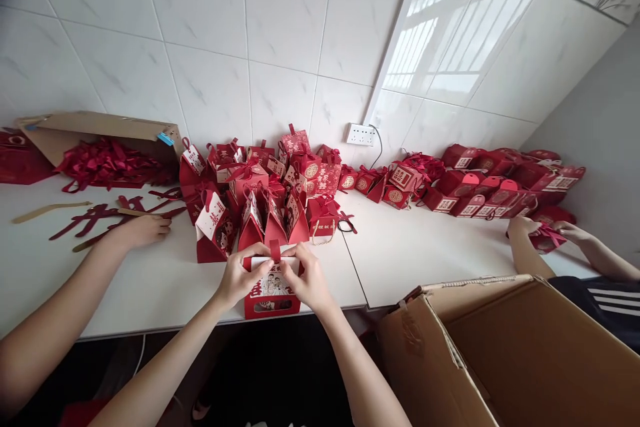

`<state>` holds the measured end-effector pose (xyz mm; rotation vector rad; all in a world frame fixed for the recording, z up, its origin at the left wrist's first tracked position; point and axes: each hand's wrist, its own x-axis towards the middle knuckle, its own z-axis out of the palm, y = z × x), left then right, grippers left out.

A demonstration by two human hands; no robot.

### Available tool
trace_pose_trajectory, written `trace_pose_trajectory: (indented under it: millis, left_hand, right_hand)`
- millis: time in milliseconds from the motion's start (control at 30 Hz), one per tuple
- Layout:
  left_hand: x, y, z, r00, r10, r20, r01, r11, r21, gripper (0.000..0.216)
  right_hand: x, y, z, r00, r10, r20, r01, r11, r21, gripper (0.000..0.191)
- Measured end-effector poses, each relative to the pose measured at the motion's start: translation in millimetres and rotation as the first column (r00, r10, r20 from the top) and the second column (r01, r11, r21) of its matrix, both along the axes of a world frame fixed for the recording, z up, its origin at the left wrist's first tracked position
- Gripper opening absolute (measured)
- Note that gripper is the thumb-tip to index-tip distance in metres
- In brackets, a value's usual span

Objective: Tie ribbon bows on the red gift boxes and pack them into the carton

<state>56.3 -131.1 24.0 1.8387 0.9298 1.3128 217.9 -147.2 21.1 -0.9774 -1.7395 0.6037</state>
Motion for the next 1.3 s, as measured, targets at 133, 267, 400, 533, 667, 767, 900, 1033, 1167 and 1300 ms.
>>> trace_pose_trajectory:
  millis: [133,267,400,533,667,767,900,1033,1167,1300]
  left_hand:
    - [-0.6,0.2,-4.0,0.999,-0.04,0.032,0.042,0.997,-0.064,0.017]
    - [-14.6,-4.5,-22.0,0.995,-0.102,-0.023,0.099,0.988,-0.116,0.039]
    - [-33.5,-14.9,-53.2,0.976,-0.152,-0.154,0.103,0.952,-0.288,0.084]
    - [-25.2,-16.8,-64.0,0.981,-0.181,-0.074,0.14,0.916,-0.377,0.083]
    - [13.0,-12.8,-41.0,0.966,-0.215,0.144,0.241,0.949,-0.201,0.071]
    - [45.8,-13.2,-20.7,0.929,-0.303,0.211,0.302,0.953,0.038,0.07]
    - [85.3,-20.3,2.5,0.825,-0.465,0.322,0.458,0.883,0.101,0.079]
    - [117.8,-33.6,31.8,0.596,-0.65,0.472,0.772,0.626,-0.112,0.059]
    - [146.9,-45.8,55.3,0.477,-0.664,0.576,0.868,0.459,-0.19,0.042]
    - [179.0,-54.7,67.4,0.426,-0.632,0.647,0.904,0.325,-0.278,0.034]
  right_hand:
    - [1.1,-5.2,-13.3,0.997,-0.011,-0.078,0.012,1.0,0.004,0.024]
    - [7.0,-15.3,-29.9,0.99,-0.055,-0.127,0.04,0.992,-0.119,0.043]
    - [12.5,-22.6,-37.9,0.97,-0.131,-0.205,0.071,0.958,-0.277,0.024]
    - [19.1,-28.2,-35.2,0.766,-0.328,-0.554,0.156,0.929,-0.335,0.029]
    - [33.0,-44.2,-22.3,0.461,-0.404,-0.79,0.175,0.914,-0.365,0.029]
    - [46.8,-65.8,-12.1,0.376,-0.44,-0.816,0.192,0.898,-0.396,0.028]
    - [61.7,-102.6,0.7,0.266,-0.53,-0.806,0.3,0.84,-0.453,0.024]
    - [66.8,-139.6,21.7,0.107,-0.615,-0.781,0.192,0.784,-0.591,0.03]
    - [76.3,-170.6,39.3,0.001,-0.611,-0.792,0.081,0.789,-0.608,0.029]
    - [98.7,-199.2,45.9,-0.052,-0.595,-0.802,0.083,0.798,-0.597,0.022]
